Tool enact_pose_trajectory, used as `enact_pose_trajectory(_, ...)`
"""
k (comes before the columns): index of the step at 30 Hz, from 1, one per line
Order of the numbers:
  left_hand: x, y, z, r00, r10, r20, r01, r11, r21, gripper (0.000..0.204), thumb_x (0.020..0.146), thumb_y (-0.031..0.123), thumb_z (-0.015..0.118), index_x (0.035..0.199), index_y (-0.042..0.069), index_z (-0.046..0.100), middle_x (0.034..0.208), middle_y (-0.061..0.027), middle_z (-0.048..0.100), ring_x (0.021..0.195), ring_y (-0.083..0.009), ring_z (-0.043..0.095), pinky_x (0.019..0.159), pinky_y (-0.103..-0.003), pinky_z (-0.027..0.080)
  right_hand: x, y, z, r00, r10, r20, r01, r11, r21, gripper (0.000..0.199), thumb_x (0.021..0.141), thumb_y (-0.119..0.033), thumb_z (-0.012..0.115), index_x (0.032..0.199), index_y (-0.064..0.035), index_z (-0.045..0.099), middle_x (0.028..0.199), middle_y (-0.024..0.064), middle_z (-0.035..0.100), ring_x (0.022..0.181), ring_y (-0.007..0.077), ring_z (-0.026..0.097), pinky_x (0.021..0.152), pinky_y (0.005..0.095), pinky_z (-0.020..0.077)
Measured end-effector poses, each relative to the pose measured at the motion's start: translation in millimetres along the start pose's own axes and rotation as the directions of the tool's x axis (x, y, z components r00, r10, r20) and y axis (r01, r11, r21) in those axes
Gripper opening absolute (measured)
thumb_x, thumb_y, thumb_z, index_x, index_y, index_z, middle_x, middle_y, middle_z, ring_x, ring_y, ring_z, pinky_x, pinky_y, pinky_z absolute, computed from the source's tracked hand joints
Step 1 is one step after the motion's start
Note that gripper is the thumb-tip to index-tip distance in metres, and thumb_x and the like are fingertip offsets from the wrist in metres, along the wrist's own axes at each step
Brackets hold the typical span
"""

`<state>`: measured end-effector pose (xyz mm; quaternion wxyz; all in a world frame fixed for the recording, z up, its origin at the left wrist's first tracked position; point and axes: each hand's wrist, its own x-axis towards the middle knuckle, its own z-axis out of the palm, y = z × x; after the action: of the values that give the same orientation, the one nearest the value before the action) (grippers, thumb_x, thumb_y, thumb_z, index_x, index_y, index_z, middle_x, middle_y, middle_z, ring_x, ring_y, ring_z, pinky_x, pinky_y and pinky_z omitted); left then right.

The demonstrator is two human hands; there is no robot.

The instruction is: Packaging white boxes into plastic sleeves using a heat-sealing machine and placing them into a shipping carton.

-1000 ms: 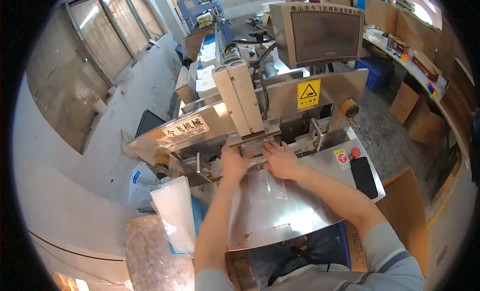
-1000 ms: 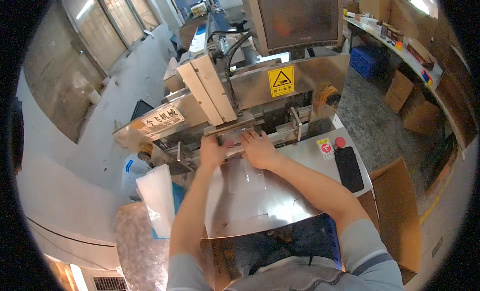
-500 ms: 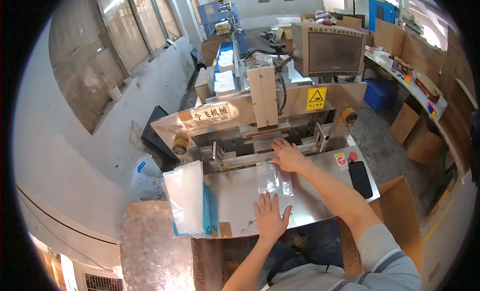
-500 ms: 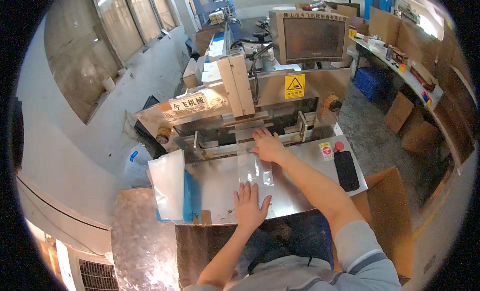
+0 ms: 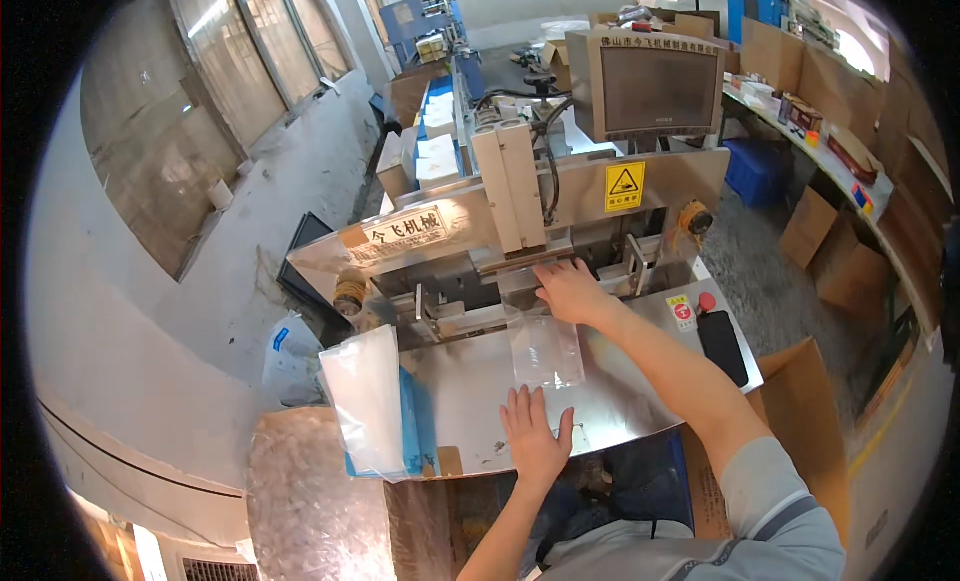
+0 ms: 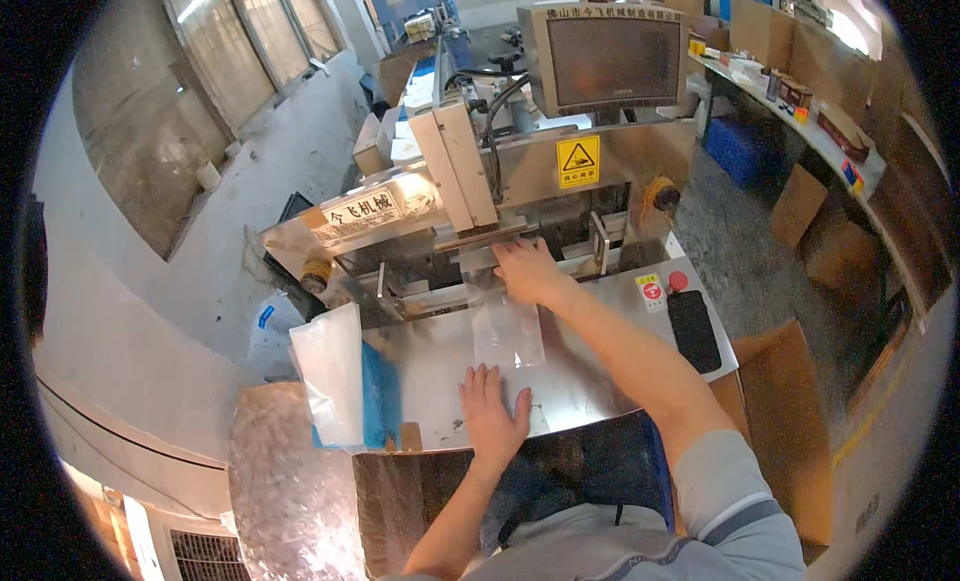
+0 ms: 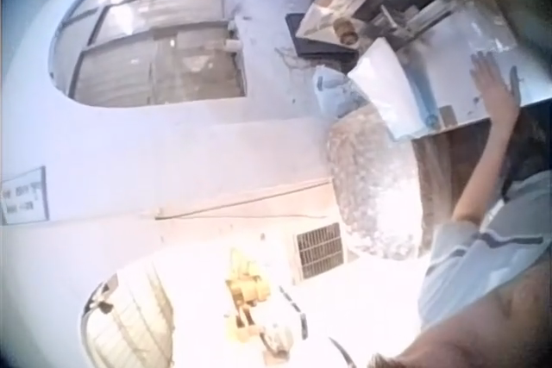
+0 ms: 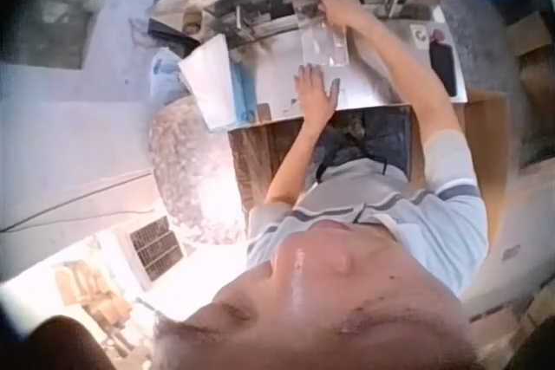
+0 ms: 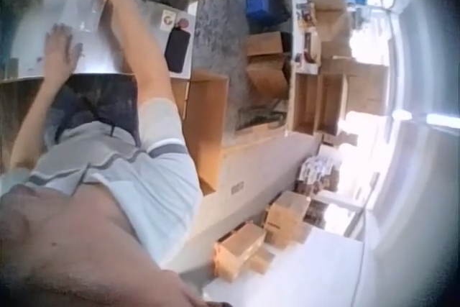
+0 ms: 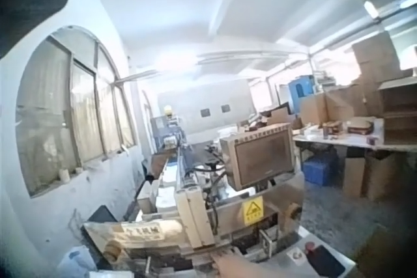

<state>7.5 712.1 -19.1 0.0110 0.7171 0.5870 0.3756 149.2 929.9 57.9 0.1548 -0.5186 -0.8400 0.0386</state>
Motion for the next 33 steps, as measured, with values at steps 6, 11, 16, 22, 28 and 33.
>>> enact_pose_trajectory(6,-0.4,-1.1,-4.1,0.991,-0.085,-0.101,0.076,0.993,-0.088,0.065,0.090,0.027,0.071,0.138,-0.007,0.043,0.144,-0.0307,0.042,0.137,-0.0516,0.036,0.114,-0.062,0.025,14.6,9.4,1.9,0.999,0.000,0.046,0.003,0.998,-0.059,0.049,0.096,-0.026,0.056,0.138,-0.0019,0.048,0.129,0.0209,0.062,0.131,0.0384,0.050,0.106,0.0639,0.0332)
enact_pose_trajectory(11,-3.2,-5.5,-0.1,0.976,-0.130,-0.174,0.100,0.980,-0.174,0.065,0.091,0.022,0.068,0.140,-0.010,0.039,0.146,-0.0320,0.040,0.139,-0.0524,0.032,0.116,-0.060,0.023,21.0,17.0,0.8,0.994,0.016,0.110,-0.009,0.998,-0.069,0.050,0.097,-0.026,0.055,0.140,-0.0019,0.047,0.134,0.0226,0.059,0.134,0.0383,0.047,0.108,0.0669,0.0301)
enact_pose_trajectory(16,-3.5,-6.4,-0.1,0.975,-0.169,-0.147,0.131,0.963,-0.235,0.064,0.093,0.021,0.065,0.141,-0.011,0.037,0.146,-0.0331,0.039,0.139,-0.0535,0.031,0.115,-0.058,0.025,-16.6,35.3,9.2,0.979,-0.045,-0.199,0.101,0.955,0.279,0.055,0.099,-0.030,0.053,0.145,-0.0001,0.043,0.144,0.0247,0.050,0.136,0.0424,0.044,0.113,0.0535,0.0343)
enact_pose_trajectory(22,-5.3,-11.0,0.0,0.975,-0.155,-0.161,0.116,0.966,-0.232,0.061,0.094,0.019,0.063,0.142,-0.010,0.038,0.145,-0.0322,0.041,0.138,-0.0521,0.034,0.115,-0.055,0.028,-121.3,10.4,3.2,0.966,0.237,0.100,-0.234,0.645,0.727,0.064,0.101,-0.032,0.056,0.150,0.0038,0.035,0.150,0.0258,0.044,0.136,0.0394,0.046,0.114,0.0425,0.0361)
enact_pose_trajectory(28,6.1,-20.1,6.1,0.900,-0.434,0.047,0.368,0.695,-0.618,0.063,0.099,0.023,0.059,0.146,-0.010,0.033,0.149,-0.0287,0.040,0.142,-0.0416,0.036,0.115,-0.045,0.031,-161.5,2.0,24.9,0.947,0.282,0.152,-0.229,0.265,0.937,0.070,0.100,-0.034,0.060,0.152,0.0046,0.031,0.147,0.0256,0.047,0.137,0.0285,0.046,0.113,0.0358,0.0367)
enact_pose_trajectory(33,53.8,-19.7,8.4,0.847,-0.517,0.126,0.441,0.549,-0.710,0.070,0.101,0.034,0.058,0.147,-0.010,0.032,0.148,-0.0262,0.042,0.137,-0.0333,0.042,0.113,-0.041,0.035,-148.3,4.9,39.4,0.920,0.368,0.132,-0.228,0.230,0.946,0.074,0.099,-0.037,0.063,0.151,0.0054,0.032,0.146,0.0255,0.048,0.135,0.0297,0.049,0.111,0.0359,0.0388)
